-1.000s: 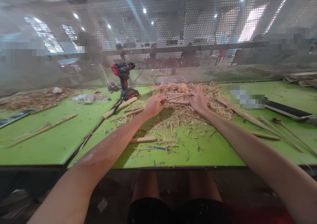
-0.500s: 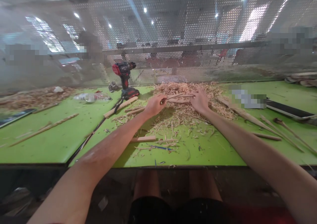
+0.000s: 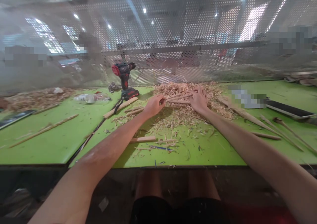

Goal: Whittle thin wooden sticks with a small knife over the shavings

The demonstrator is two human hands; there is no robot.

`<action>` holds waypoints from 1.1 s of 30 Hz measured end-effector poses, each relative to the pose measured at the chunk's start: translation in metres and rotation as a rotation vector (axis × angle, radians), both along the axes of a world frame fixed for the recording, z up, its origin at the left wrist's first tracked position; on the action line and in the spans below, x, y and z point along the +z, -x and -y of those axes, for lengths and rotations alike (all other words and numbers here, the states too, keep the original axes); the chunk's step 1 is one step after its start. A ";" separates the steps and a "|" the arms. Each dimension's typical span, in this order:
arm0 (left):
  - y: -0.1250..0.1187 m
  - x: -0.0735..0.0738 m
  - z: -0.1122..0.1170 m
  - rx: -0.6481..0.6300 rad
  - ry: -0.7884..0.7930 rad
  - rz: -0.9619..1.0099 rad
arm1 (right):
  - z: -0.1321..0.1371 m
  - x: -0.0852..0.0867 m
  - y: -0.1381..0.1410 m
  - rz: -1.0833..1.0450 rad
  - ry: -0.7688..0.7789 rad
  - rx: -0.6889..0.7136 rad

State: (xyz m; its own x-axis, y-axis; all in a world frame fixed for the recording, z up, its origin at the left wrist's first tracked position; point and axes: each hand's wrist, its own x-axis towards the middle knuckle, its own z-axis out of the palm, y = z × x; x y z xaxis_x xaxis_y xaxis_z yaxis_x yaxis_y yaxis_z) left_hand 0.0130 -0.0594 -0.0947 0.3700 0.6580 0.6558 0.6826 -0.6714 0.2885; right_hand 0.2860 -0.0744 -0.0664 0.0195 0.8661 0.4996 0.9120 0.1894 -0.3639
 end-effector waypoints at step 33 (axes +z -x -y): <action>-0.006 0.002 0.007 -0.060 -0.105 0.028 | -0.008 0.001 -0.004 -0.082 0.077 -0.007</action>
State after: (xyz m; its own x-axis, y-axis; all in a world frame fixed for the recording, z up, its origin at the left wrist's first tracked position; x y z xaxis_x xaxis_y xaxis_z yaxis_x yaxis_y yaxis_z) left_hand 0.0191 -0.0659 -0.0926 0.3873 0.5623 0.7306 0.6330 -0.7384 0.2327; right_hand 0.2896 -0.0660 -0.0652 0.0634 0.9016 0.4280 0.8796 0.1521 -0.4507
